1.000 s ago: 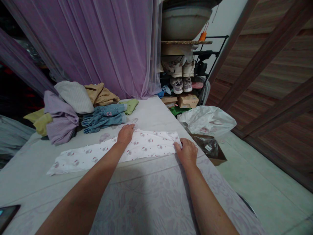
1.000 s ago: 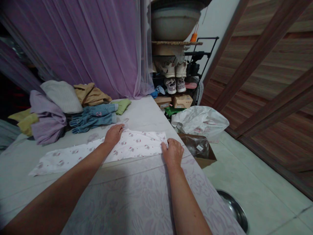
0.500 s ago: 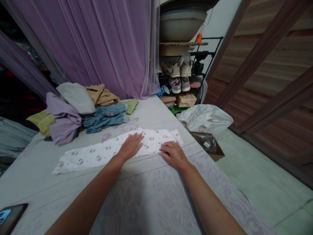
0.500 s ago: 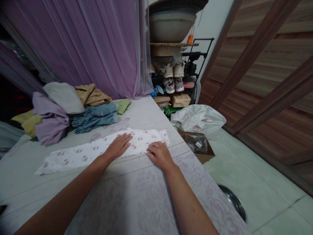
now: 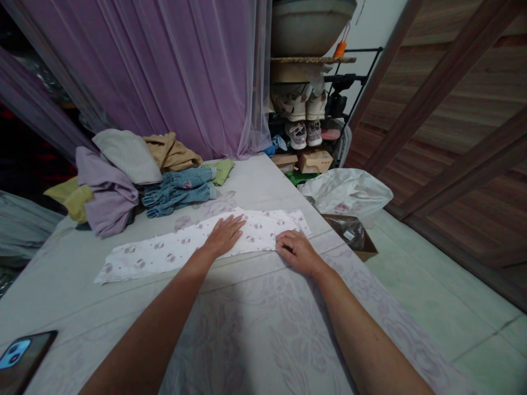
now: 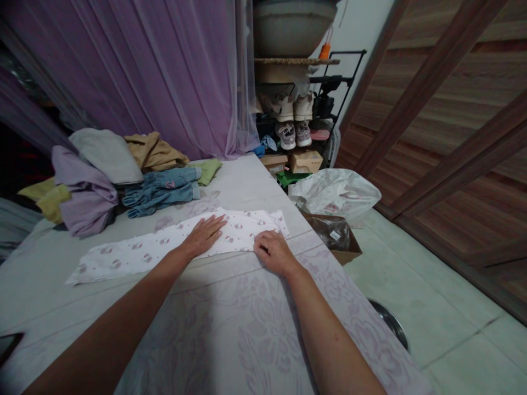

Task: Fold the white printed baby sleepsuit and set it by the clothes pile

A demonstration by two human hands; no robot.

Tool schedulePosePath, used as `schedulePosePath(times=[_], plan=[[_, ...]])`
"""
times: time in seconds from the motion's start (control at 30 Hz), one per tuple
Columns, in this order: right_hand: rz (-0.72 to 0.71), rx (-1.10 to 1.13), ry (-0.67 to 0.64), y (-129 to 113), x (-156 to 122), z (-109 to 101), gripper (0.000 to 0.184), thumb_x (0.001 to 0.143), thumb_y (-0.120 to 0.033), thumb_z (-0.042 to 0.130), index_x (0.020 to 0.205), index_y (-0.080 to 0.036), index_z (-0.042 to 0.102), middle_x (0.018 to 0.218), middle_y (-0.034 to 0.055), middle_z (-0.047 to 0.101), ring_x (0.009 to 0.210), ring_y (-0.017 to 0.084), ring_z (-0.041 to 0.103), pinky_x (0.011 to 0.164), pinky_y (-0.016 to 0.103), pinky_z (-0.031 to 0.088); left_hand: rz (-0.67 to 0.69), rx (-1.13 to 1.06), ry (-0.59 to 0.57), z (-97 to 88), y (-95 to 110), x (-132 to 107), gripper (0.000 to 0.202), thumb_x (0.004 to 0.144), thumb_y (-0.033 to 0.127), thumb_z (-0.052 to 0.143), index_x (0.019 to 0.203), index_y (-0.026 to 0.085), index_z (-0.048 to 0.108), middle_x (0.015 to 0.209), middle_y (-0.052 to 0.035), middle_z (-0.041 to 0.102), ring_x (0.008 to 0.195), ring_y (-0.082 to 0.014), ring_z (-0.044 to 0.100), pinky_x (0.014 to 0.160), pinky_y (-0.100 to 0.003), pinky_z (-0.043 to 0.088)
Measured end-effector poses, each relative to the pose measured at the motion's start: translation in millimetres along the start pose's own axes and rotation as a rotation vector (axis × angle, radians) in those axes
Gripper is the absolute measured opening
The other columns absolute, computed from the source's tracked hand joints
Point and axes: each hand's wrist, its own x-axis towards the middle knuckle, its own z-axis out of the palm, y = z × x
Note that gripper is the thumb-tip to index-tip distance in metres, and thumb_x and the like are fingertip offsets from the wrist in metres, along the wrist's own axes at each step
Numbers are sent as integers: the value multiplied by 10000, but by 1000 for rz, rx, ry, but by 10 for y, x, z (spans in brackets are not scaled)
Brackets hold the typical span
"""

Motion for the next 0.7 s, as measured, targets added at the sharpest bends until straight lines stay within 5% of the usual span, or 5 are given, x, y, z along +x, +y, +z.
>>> schedulePosePath(times=[0.23,0.43,0.7], plan=[[-18,-92,90,-57,-3,70,146,892,-213,541,870,-213,685,951,49,711,930,196,605,869,338,408,25,69,47,-15,108,-63,597,933,592,424,1451,296,440,1573,-43,371,1473,-272,276,1203,-514,167],[-61,-175,77,-267,69,242,185,899,-260,587,1023,-238,722,1055,72,699,989,218,589,890,362,416,-8,89,205,-34,126,-147,421,983,392,404,1323,227,588,1442,-72,550,1362,-229,461,1179,-435,281],[32,-107,81,-232,147,335,149,873,-228,589,855,-235,736,929,37,704,892,191,596,830,328,429,-45,51,213,-163,-153,-723,396,951,413,477,1273,246,637,1394,-82,593,1324,-259,503,1133,-477,357]])
